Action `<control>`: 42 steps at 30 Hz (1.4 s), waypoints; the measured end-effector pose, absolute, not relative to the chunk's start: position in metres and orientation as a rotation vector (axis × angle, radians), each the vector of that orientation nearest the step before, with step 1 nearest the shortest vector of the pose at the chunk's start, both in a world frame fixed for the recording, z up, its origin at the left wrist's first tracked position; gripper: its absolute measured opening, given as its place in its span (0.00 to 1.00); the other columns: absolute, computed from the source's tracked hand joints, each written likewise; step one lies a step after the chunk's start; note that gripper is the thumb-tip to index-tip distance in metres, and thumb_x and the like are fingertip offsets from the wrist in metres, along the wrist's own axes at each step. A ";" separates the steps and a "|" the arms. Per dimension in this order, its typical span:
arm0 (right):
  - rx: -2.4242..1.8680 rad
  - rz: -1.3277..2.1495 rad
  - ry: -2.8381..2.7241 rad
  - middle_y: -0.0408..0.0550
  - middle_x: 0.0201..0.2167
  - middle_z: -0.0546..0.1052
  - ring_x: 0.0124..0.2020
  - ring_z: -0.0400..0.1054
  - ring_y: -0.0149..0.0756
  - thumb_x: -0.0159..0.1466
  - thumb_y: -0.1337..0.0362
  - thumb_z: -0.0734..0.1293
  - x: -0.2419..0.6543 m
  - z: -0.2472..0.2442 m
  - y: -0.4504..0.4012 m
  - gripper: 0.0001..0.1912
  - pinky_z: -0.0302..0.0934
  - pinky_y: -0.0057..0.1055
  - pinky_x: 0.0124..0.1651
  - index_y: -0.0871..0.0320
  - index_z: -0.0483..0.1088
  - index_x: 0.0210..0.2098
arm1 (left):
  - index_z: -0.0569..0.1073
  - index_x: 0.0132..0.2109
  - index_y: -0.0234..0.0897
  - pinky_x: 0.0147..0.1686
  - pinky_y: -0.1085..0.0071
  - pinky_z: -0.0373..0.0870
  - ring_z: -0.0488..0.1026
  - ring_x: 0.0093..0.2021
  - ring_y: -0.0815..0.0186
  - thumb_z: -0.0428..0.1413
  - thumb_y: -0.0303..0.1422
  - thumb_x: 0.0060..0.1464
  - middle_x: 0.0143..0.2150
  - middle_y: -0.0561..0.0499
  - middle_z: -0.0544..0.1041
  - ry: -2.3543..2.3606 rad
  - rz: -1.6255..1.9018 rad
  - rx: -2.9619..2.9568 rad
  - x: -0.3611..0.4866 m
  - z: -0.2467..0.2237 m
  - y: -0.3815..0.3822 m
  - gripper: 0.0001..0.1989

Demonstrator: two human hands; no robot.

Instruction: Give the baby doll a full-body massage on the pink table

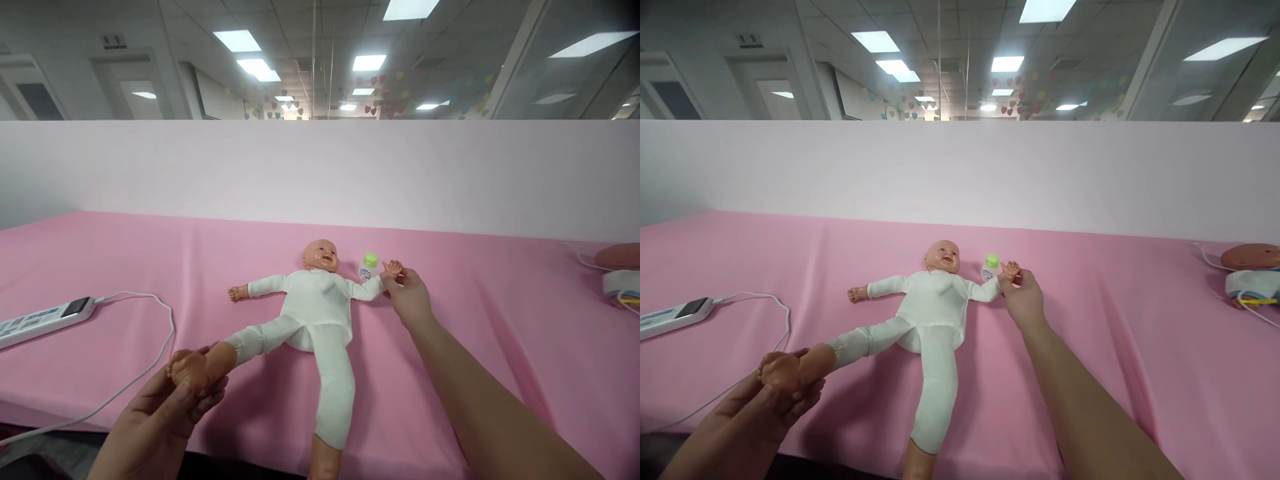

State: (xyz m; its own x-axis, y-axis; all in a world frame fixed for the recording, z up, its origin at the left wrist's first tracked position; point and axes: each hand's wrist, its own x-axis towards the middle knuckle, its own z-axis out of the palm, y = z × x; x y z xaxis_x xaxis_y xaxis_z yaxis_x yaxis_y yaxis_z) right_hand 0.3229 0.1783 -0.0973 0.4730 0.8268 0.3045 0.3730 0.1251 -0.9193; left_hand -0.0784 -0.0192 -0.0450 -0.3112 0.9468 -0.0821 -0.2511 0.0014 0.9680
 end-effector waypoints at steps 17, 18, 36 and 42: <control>-1.053 -0.038 -2.011 0.46 0.49 0.79 0.50 0.73 0.44 0.66 0.71 0.66 0.238 -0.083 0.143 0.19 0.71 0.42 0.53 0.47 0.75 0.53 | 0.83 0.51 0.42 0.47 0.62 0.77 0.78 0.49 0.55 0.73 0.34 0.46 0.46 0.46 0.83 0.919 1.269 1.318 -0.016 -0.030 0.068 0.23; -1.038 -0.043 -2.043 0.46 0.49 0.79 0.50 0.73 0.43 0.66 0.72 0.66 0.238 -0.085 0.143 0.20 0.71 0.42 0.53 0.47 0.76 0.52 | 0.83 0.50 0.42 0.46 0.63 0.76 0.78 0.48 0.55 0.73 0.34 0.45 0.45 0.46 0.83 0.902 1.243 1.315 -0.013 -0.032 0.077 0.23; -1.233 0.617 -1.239 0.52 0.49 0.82 0.47 0.78 0.46 0.63 0.49 0.72 0.293 -0.091 0.170 0.24 0.75 0.46 0.51 0.56 0.73 0.53 | 0.83 0.47 0.47 0.40 0.56 0.82 0.82 0.42 0.52 0.73 0.33 0.42 0.69 0.46 0.71 1.064 1.412 1.099 -0.035 -0.040 0.023 0.21; -1.463 0.579 -1.081 0.53 0.36 0.83 0.34 0.80 0.46 0.59 0.52 0.74 0.348 -0.107 0.190 0.20 0.79 0.43 0.35 0.58 0.73 0.44 | 0.85 0.42 0.47 0.59 0.43 0.73 0.67 0.66 0.33 0.76 0.37 0.34 0.68 0.45 0.72 1.218 1.354 1.211 -0.063 -0.070 -0.033 0.22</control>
